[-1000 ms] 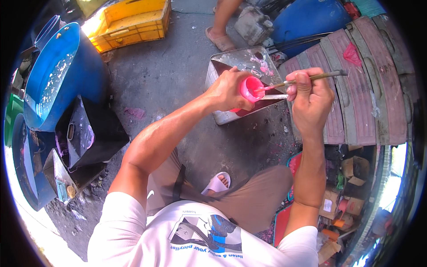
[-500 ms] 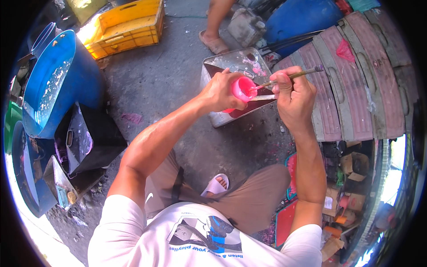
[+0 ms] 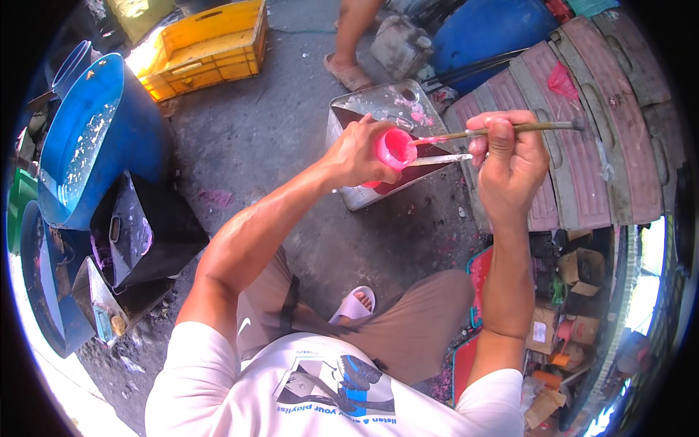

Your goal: The person stirs a pink liquid in a metal container using a wooden stick, then transfers some of the liquid into a small pink cup. They continue to stir the contents of the cup with a brush, preparing the mixture for use.

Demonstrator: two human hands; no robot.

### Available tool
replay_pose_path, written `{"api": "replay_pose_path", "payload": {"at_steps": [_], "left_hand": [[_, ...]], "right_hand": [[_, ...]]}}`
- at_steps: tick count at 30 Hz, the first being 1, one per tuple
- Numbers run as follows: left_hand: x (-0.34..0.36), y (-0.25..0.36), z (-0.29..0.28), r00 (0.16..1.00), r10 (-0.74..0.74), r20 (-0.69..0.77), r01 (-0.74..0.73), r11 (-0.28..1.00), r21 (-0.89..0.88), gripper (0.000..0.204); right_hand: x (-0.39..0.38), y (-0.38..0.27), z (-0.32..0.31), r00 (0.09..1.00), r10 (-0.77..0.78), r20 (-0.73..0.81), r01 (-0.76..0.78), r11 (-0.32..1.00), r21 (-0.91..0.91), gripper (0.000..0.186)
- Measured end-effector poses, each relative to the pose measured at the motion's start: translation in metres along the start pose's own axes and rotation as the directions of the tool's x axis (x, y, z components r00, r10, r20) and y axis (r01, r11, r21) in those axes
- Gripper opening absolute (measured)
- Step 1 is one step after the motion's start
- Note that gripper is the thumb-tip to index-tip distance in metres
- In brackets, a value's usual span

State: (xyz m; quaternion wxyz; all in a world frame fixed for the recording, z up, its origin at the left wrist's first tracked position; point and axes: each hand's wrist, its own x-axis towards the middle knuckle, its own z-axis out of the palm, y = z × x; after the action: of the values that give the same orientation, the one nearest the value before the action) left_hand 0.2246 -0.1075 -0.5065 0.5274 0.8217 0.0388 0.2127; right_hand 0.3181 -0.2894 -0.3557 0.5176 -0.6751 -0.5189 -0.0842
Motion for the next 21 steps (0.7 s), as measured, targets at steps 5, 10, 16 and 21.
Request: {"api": "replay_pose_path", "payload": {"at_steps": [5,10,16,21], "left_hand": [[-0.004,-0.009,0.005,0.998,0.068,0.010,-0.068,0.998,0.002,0.075],[-0.003,-0.001,0.004,1.000,-0.013,-0.024,0.014,0.998,0.064,0.082],[-0.007,-0.003,-0.013,0.998,-0.052,-0.029,0.052,0.999,-0.002,0.075],[-0.004,-0.006,-0.021,0.996,-0.086,-0.022,0.084,0.994,-0.067,0.074]], "right_hand": [[-0.022,0.035,0.022,0.975,0.047,0.219,-0.015,0.989,-0.145,0.026],[-0.002,0.012,-0.014,0.990,0.102,-0.099,-0.084,0.982,0.171,0.022],[-0.016,0.071,-0.012,0.922,0.378,-0.077,-0.361,0.915,0.179,0.011],[-0.044,0.147,0.024,0.815,0.548,0.187,-0.531,0.836,-0.135,0.013]]}}
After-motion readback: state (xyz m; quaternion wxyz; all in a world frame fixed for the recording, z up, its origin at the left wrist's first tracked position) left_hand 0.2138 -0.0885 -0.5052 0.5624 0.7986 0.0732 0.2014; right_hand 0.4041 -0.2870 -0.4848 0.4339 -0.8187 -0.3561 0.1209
